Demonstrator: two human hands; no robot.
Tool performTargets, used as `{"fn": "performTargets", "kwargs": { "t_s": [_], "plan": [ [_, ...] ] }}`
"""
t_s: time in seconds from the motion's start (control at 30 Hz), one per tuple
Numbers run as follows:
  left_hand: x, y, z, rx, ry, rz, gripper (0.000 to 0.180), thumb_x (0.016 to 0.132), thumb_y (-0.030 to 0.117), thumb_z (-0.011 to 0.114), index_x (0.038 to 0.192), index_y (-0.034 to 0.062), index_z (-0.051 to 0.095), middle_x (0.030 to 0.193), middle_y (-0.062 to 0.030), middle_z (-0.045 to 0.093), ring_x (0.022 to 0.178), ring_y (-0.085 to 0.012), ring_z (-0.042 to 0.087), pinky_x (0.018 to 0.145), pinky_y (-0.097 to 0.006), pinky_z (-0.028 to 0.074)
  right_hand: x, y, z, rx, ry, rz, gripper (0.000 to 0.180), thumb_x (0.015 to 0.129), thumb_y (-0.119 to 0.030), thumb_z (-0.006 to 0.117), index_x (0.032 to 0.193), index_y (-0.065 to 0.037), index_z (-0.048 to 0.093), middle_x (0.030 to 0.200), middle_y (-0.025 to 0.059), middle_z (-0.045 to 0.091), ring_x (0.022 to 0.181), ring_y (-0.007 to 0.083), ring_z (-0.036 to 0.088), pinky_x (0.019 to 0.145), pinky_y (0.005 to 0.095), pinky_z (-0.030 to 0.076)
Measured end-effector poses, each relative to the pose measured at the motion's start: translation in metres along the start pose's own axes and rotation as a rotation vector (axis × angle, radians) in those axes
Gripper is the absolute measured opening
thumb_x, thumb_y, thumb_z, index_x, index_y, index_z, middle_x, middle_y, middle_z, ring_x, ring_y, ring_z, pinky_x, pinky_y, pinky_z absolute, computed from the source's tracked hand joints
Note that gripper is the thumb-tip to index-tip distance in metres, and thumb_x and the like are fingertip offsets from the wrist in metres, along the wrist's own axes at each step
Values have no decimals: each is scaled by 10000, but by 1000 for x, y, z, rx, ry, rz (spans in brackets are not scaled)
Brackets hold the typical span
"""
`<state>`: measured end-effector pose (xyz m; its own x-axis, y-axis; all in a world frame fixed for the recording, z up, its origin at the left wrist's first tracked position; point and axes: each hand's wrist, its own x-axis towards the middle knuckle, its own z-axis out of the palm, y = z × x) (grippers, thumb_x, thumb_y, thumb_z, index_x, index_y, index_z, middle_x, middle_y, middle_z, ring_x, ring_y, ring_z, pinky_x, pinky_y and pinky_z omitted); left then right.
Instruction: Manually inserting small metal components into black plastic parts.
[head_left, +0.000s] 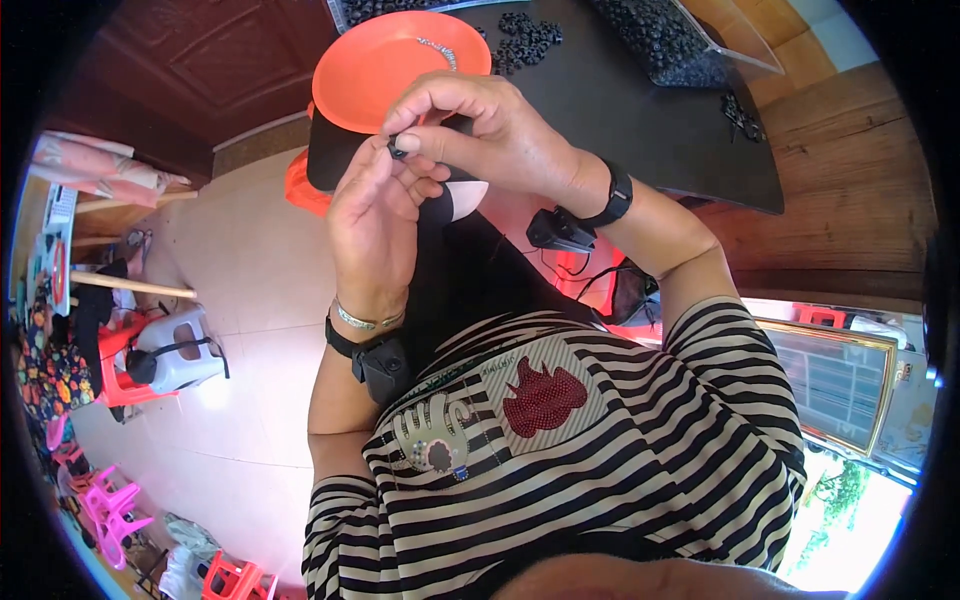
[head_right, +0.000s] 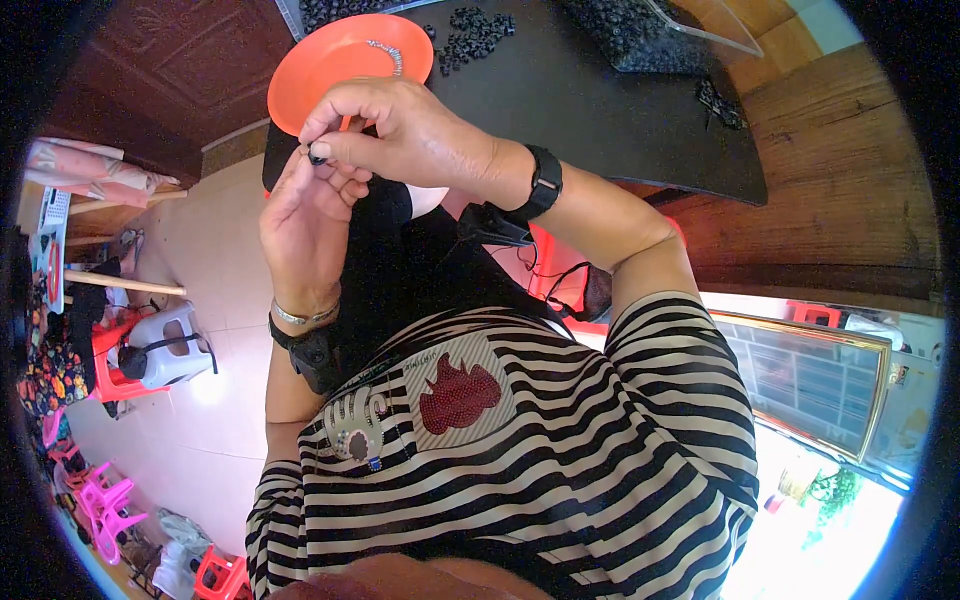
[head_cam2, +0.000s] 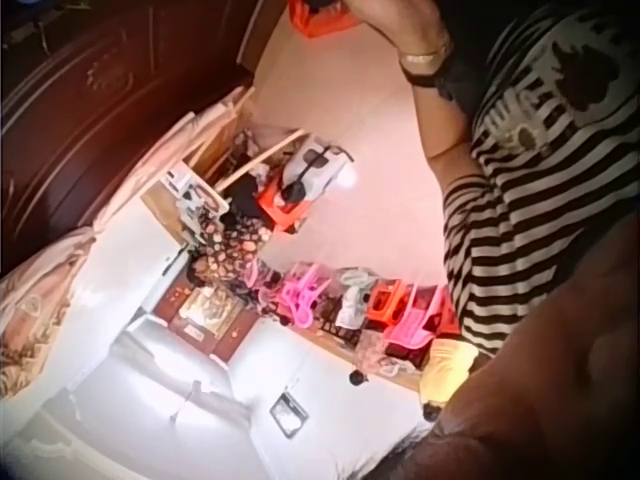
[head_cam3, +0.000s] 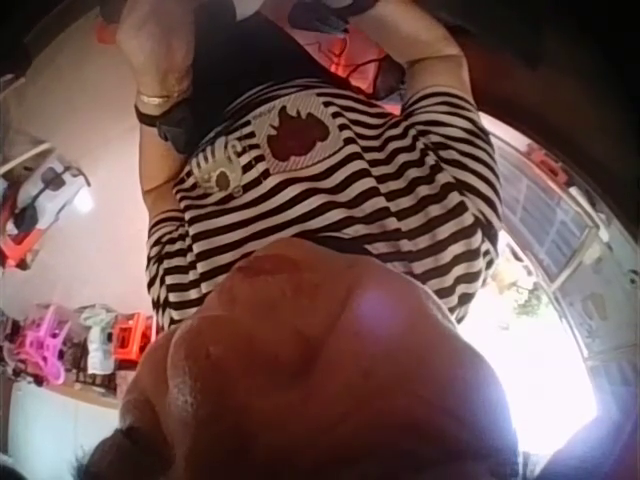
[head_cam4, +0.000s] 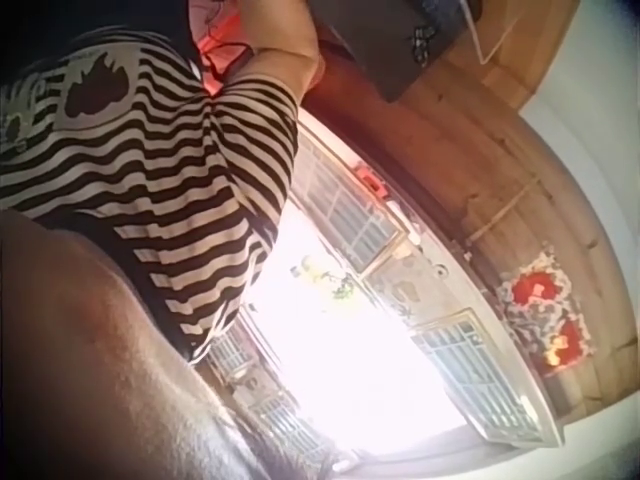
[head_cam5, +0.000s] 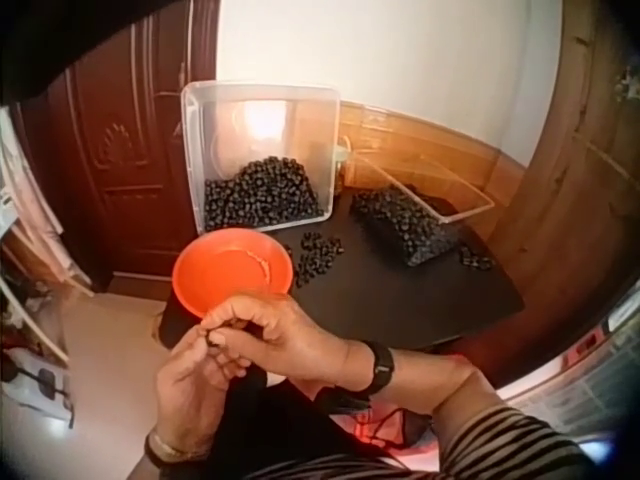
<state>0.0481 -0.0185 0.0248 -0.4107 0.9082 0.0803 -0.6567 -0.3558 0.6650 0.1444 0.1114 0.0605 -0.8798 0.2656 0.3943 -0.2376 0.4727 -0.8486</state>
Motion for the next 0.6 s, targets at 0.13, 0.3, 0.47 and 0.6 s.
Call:
{"fn": "performTargets", "kwargs": {
  "t_s": [0.13,0.3,0.47,0.6],
  "plan": [
    [-2,2,4,-21,21,23,250,936,190,434,1064,-10,512,977,-104,589,882,-191,578,756,-302,447,-6,4,6,-18,56,-94,177,842,-29,638,1019,-25,625,924,30,642,815,83,605,726,230,498],
    [-4,3,10,2,58,25,221,938,186,437,1031,2,518,1007,-104,585,891,-185,575,765,-300,450,-13,7,16,297,88,-59,185,853,-7,616,1038,-10,622,965,53,638,816,90,602,707,223,499],
    [-4,2,4,18,-3,22,208,939,184,442,1011,6,525,939,-101,606,882,-186,583,769,-293,450,-13,9,16,542,101,36,148,887,-15,576,1026,2,622,971,56,638,806,75,593,689,213,495],
    [-5,1,4,121,29,23,208,938,194,452,999,10,527,905,-96,612,882,-191,589,777,-289,445,-8,12,10,502,80,117,144,902,-26,558,1025,3,628,946,46,642,808,64,587,703,212,492]
  ]
}}
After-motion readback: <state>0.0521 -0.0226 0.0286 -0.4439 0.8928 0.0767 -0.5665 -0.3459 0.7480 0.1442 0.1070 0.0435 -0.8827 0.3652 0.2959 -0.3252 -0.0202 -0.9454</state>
